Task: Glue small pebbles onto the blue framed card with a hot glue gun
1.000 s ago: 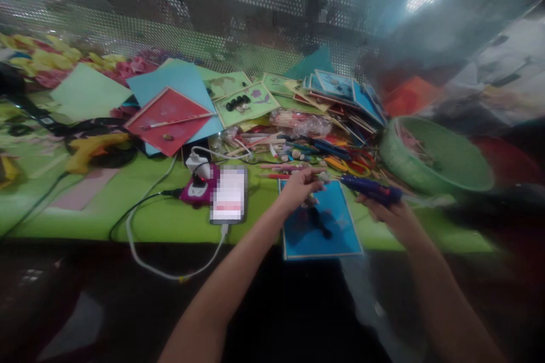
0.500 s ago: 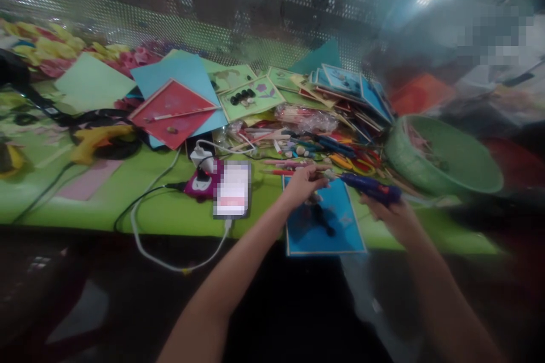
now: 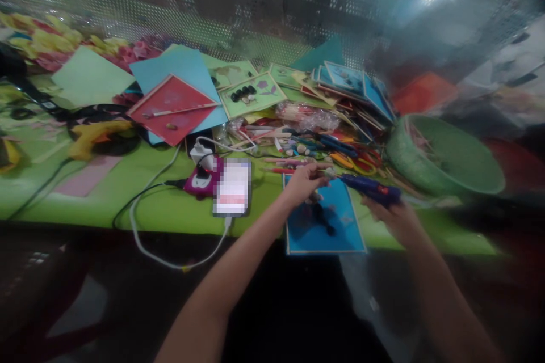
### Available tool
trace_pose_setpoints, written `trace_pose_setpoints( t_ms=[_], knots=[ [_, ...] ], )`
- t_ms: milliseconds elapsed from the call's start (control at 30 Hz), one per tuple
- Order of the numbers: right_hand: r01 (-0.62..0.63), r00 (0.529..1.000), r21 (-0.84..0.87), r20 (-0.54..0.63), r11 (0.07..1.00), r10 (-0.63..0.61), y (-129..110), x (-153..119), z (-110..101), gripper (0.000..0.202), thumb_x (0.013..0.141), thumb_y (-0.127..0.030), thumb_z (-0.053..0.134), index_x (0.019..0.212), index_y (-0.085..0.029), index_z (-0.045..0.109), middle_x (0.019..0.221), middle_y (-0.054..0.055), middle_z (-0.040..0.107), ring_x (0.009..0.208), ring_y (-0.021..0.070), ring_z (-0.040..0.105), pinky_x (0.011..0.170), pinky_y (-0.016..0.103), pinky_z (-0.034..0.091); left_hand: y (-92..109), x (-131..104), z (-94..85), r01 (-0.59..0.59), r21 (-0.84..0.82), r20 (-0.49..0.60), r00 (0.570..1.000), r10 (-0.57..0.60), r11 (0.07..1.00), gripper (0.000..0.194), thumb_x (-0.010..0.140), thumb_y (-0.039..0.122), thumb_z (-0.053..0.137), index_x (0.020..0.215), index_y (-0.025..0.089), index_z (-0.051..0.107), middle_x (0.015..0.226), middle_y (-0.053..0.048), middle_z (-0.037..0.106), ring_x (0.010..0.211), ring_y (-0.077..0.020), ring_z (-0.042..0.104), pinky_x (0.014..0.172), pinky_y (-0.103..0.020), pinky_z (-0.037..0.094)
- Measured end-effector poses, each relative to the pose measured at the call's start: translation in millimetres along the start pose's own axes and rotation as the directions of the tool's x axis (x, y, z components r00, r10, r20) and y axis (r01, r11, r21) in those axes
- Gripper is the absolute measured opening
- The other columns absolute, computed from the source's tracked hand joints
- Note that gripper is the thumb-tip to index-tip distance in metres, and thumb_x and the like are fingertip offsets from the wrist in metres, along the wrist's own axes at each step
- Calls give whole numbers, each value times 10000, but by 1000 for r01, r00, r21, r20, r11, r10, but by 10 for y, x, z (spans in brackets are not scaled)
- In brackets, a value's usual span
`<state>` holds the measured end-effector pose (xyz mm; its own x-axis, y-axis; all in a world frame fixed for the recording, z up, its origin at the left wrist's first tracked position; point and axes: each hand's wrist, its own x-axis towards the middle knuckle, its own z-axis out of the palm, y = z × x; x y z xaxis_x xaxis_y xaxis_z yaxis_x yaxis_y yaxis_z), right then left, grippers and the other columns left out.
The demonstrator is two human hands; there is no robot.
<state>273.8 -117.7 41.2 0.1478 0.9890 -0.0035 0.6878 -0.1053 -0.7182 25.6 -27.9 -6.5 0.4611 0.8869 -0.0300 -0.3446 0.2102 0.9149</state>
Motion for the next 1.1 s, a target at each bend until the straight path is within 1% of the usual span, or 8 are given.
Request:
trace_pose_setpoints(
  t_ms=[167,300,433,533,633,700,900,1100],
  knots=[
    [15,1000,-25,-25,1000,-15,-58,10,9,518,757,-692,725,561,-229,600,477,-7,532,470,152,490,495,306,406,15,-24,4,19,4,3,1000,-19,1000,561,786,297,845,1302,157,675,1019,-112,774,808,-165,702,542,-187,535],
    [21,999,-7,-26,1000,-22,-96,-2,8,527,760,-718,711,583,-230,618,498,6,565,484,166,516,490,311,414,1,-14,-5,16,-2,8,1000,-16,1000,570,772,290,857,1295,149,679,1017,-114,776,816,-168,710,571,-194,546],
    [44,999,-31,7,999,-43,-122,-7,14,529,767,-725,708,584,-237,621,467,-3,535,453,163,482,471,316,398,-4,-13,-5,0,15,3,1000,0,1000,542,781,263,839,1284,133,685,960,-102,771,798,-160,703,574,-190,544],
    [49,999,-25,-1,999,-49,-141,16,17,536,774,-729,701,582,-237,613,478,-1,540,465,162,491,481,316,401,16,-31,3,14,22,11,1000,-14,1000,562,786,287,836,1302,135,672,1049,-126,769,808,-169,701,544,-196,548],
    [33,999,9,-36,999,-33,-165,30,13,561,736,-774,703,626,-228,637,495,0,556,478,168,513,493,321,417,30,-42,9,33,16,20,999,-34,999,575,781,299,843,1304,137,667,1104,-141,765,808,-168,698,531,-195,548],
    [14,999,13,-39,1000,-14,-183,21,7,583,710,-800,701,634,-224,647,491,-1,556,476,171,517,494,324,423,25,-35,7,36,6,24,999,-36,999,580,779,299,847,1307,141,666,1091,-132,766,805,-164,697,531,-192,546],
    [7,999,-29,49,1000,-6,-169,-16,-12,582,721,-789,694,568,-231,625,483,6,558,478,173,520,491,325,418,-15,6,-13,10,12,0,1000,-10,1000,508,784,229,846,1260,131,697,941,-90,779,771,-130,698,616,-177,548],
    [34,999,22,-33,999,-33,-105,19,-15,530,745,-756,714,659,-238,647,522,2,582,497,179,530,494,328,423,-3,-4,-13,36,-24,39,999,-35,999,562,769,306,865,1274,144,679,1088,-144,781,844,-170,715,581,-195,555]
  ],
)
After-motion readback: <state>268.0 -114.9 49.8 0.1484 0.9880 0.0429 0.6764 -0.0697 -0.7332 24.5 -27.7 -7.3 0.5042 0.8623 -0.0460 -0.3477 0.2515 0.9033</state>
